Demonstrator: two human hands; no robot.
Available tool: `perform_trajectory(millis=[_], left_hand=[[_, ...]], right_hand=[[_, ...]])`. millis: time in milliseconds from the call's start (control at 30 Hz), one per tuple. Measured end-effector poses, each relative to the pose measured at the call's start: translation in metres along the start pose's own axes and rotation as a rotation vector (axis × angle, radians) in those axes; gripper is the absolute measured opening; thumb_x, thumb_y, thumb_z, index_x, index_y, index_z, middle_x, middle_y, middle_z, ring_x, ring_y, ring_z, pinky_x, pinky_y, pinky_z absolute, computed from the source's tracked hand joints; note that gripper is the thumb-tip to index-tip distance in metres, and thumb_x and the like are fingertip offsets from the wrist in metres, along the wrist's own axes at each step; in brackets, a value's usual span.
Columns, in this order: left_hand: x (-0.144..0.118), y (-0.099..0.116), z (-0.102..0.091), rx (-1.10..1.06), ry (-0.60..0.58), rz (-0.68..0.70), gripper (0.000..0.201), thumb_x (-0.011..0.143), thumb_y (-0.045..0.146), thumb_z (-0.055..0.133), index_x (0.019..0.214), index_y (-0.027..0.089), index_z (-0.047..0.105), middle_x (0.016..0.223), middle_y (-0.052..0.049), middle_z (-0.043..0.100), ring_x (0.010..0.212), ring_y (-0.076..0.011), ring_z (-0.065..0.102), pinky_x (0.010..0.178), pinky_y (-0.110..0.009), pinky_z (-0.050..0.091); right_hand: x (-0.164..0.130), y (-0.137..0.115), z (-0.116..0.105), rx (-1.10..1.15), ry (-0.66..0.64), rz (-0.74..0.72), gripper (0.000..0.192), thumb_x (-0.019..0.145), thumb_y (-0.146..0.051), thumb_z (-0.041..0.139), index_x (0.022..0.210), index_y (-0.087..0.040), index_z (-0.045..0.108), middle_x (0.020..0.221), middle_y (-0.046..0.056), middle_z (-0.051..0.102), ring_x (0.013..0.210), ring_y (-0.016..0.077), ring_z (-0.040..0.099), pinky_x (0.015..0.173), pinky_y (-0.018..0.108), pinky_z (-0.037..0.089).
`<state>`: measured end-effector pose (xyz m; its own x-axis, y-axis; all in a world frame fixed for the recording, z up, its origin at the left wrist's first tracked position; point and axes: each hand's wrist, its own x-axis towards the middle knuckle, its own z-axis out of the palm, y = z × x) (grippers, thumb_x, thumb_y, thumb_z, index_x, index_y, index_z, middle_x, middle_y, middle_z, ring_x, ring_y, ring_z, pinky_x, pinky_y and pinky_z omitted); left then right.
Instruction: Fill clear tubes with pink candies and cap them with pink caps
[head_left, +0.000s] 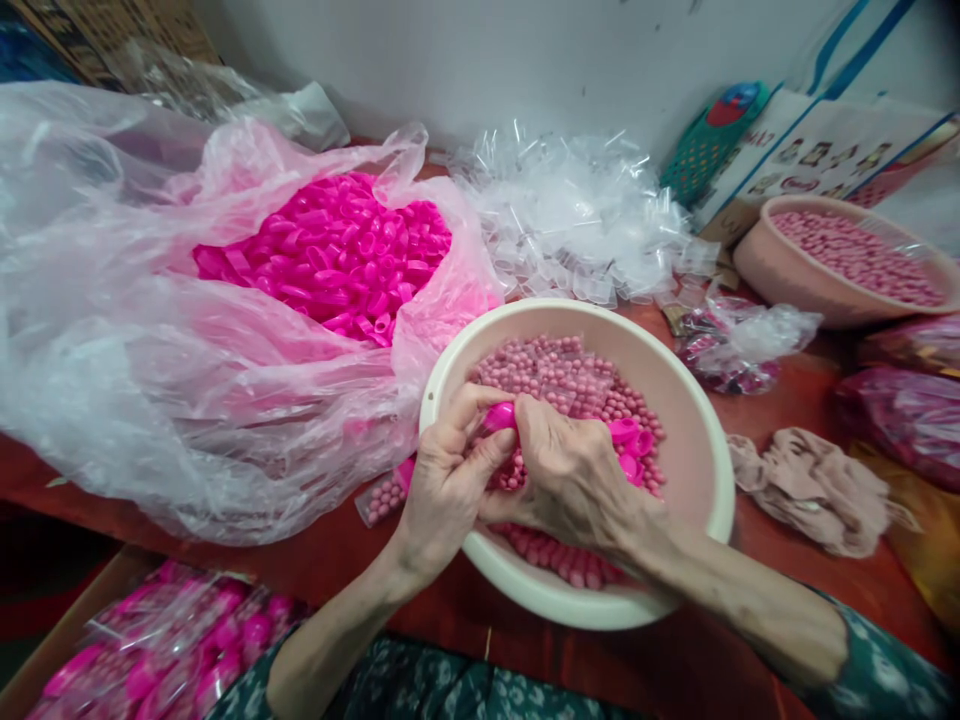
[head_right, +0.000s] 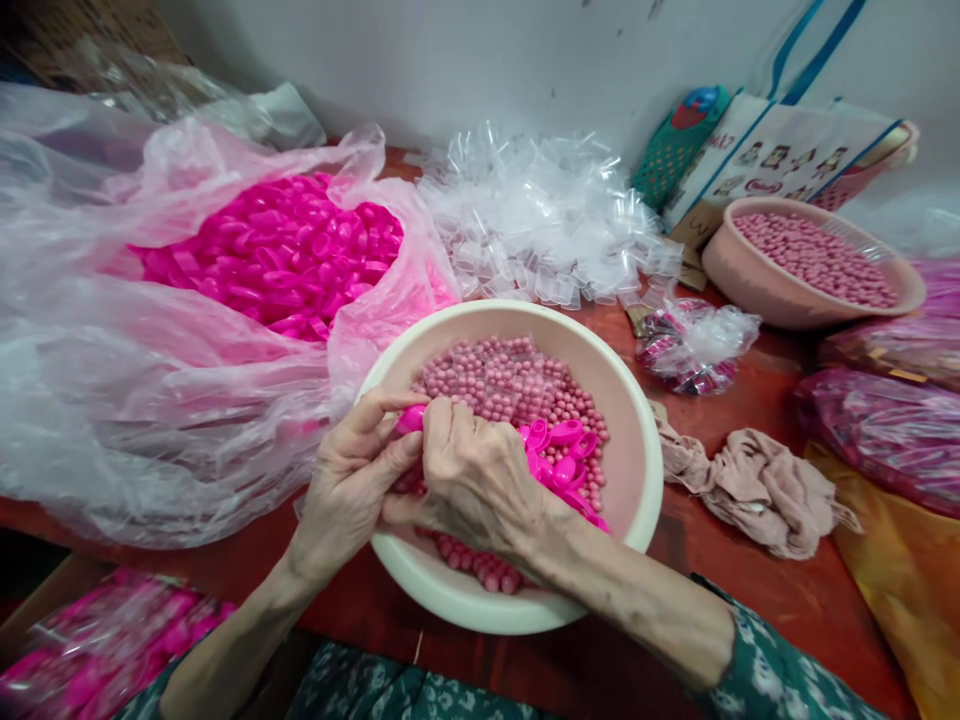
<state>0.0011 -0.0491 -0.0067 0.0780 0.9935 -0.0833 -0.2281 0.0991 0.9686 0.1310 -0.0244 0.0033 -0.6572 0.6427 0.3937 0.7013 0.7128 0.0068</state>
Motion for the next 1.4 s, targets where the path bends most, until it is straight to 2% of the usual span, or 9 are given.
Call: perform_trajectory(millis=[100,200,300,400,567,700,800,1033,1400], left_hand=[[0.000,0.001,0.002,0.008,0.052,0.060,0.018,0.085,0.024,0.059,0.103,0.021,0.057,0.091,-0.001,0.064,0.085,-0.0120,0.061,0.071,-0.018,0.048],[-0.006,0.006,-0.009,0.002,0.200,0.186,0.025,0.084,0.022,0.060,0.108,0.024,0.054,0.077,0.002,0.064,0.061,-0.0083,0.060,0.056,-0.016,0.048],[-0.022,0.008,-0.039,0.065,0.457,0.359,0.025,0.086,0.025,0.057,0.111,0.026,0.053,0.075,0.002,0.065,0.057,-0.0100,0.060,0.052,-0.019,0.050],[-0.045,-0.007,-0.074,0.351,0.542,0.357,0.024,0.088,0.025,0.053,0.112,0.023,0.055,0.083,-0.001,0.065,0.067,-0.0123,0.063,0.056,-0.020,0.051],[-0.066,-0.052,-0.097,1.226,0.279,0.465,0.027,0.087,0.018,0.052,0.114,0.019,0.055,0.118,-0.011,0.057,0.105,-0.0218,0.060,0.083,-0.029,0.052],[-0.055,-0.063,-0.107,1.593,0.248,0.576,0.034,0.087,0.020,0.053,0.121,0.019,0.049,0.121,-0.013,0.058,0.093,-0.0203,0.065,0.069,-0.025,0.052],[-0.040,-0.057,-0.133,1.749,0.288,0.610,0.036,0.086,0.027,0.056,0.121,0.019,0.052,0.112,-0.011,0.065,0.083,-0.0216,0.067,0.064,-0.027,0.049],[-0.023,-0.041,-0.200,1.832,0.249,0.546,0.040,0.089,0.038,0.048,0.122,0.015,0.054,0.112,-0.014,0.063,0.095,-0.0295,0.060,0.081,-0.038,0.047],[-0.051,-0.045,-0.194,1.728,0.238,0.655,0.051,0.083,0.029,0.058,0.132,0.021,0.045,0.123,-0.016,0.053,0.104,-0.0308,0.056,0.089,-0.044,0.046]], right_hand=[[0.002,0.001,-0.003,0.126,-0.003,0.004,0.051,0.089,-0.054,0.038,0.083,-0.007,0.058,0.070,0.011,0.058,0.055,0.0201,0.054,0.045,0.031,0.040],[-0.001,0.006,-0.009,0.259,-0.006,0.016,0.057,0.089,-0.054,0.042,0.116,-0.005,0.049,0.096,0.016,0.062,0.083,0.0259,0.061,0.066,0.035,0.051],[-0.015,0.020,-0.009,0.325,-0.055,0.129,0.061,0.088,-0.051,0.047,0.133,-0.011,0.036,0.108,0.016,0.061,0.099,0.0277,0.060,0.079,0.040,0.052],[-0.040,0.042,0.002,0.328,-0.121,0.201,0.041,0.090,-0.039,0.049,0.126,-0.020,0.046,0.109,0.014,0.063,0.101,0.0288,0.061,0.084,0.045,0.050],[-0.070,0.065,0.023,0.356,-0.175,0.170,0.033,0.089,-0.036,0.052,0.119,-0.024,0.053,0.113,0.012,0.061,0.108,0.0291,0.058,0.090,0.046,0.049],[-0.073,0.065,0.028,0.371,-0.174,0.158,0.031,0.089,-0.035,0.051,0.119,-0.025,0.054,0.113,0.011,0.062,0.109,0.0286,0.057,0.091,0.046,0.049],[-0.075,0.060,0.031,0.346,-0.121,0.184,0.034,0.090,-0.033,0.049,0.123,-0.026,0.051,0.120,0.011,0.059,0.113,0.0293,0.055,0.094,0.049,0.047],[-0.081,0.056,0.042,0.306,-0.107,0.198,0.032,0.090,-0.033,0.049,0.121,-0.029,0.054,0.119,0.010,0.060,0.114,0.0318,0.054,0.095,0.053,0.045],[-0.078,0.062,0.045,0.298,-0.138,0.152,0.028,0.091,-0.035,0.046,0.115,-0.024,0.057,0.115,0.011,0.062,0.110,0.0283,0.057,0.093,0.045,0.048]])
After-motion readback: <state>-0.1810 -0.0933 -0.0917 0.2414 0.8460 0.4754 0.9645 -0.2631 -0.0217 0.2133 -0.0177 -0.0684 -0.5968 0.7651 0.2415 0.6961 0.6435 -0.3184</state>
